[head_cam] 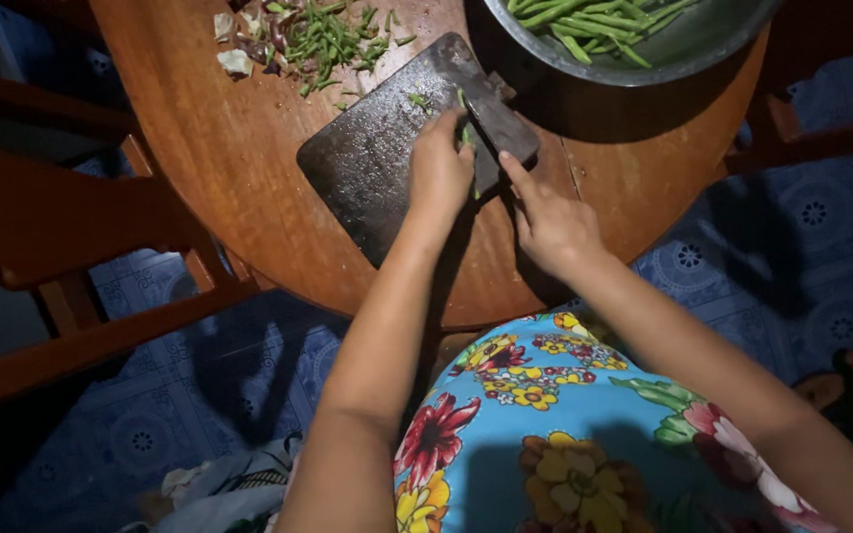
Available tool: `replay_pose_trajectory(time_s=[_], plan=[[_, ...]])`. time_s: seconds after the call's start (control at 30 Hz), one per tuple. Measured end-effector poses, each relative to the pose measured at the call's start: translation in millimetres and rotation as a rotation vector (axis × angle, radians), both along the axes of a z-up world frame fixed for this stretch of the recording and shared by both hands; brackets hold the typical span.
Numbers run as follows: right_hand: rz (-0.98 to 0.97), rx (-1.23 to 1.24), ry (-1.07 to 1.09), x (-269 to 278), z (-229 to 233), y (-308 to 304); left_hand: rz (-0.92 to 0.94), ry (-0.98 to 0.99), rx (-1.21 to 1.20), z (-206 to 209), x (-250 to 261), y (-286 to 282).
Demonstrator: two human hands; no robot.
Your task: The person chops green beans on a cutting board using a knife and places them into a metal bowl containing other vegetables.
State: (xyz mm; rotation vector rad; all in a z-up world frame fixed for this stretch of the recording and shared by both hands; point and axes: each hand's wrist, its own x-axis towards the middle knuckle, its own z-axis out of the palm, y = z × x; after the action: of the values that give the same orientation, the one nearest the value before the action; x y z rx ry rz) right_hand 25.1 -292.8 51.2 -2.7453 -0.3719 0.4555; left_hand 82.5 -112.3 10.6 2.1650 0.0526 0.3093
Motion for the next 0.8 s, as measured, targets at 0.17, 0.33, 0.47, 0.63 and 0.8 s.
replay_pose_trajectory(time_s=[0.17, 0.33, 0.47, 0.63, 0.8], plan=[[0.006, -0.020, -0.007, -0.3, 2.0, 2.8, 0.015, 0.110, -0.035, -9.0, 3.3, -0.7], [0.012, -0.084, 0.010, -2.7, 2.5, 9.2, 0.028, 0.140, -0.063, -9.8, 6.2, -1.0], [0.012, -0.119, 0.039, 0.9, 2.3, 16.9, 0.017, 0.149, -0.076, -13.6, 8.4, 1.4], [0.010, -0.188, 0.122, 9.8, 2.8, 30.4, -0.001, 0.161, -0.049, -10.0, 10.3, 2.5], [0.018, -0.175, 0.078, 21.9, -7.9, 37.4, 0.010, 0.203, -0.083, -4.0, 8.4, 2.7]])
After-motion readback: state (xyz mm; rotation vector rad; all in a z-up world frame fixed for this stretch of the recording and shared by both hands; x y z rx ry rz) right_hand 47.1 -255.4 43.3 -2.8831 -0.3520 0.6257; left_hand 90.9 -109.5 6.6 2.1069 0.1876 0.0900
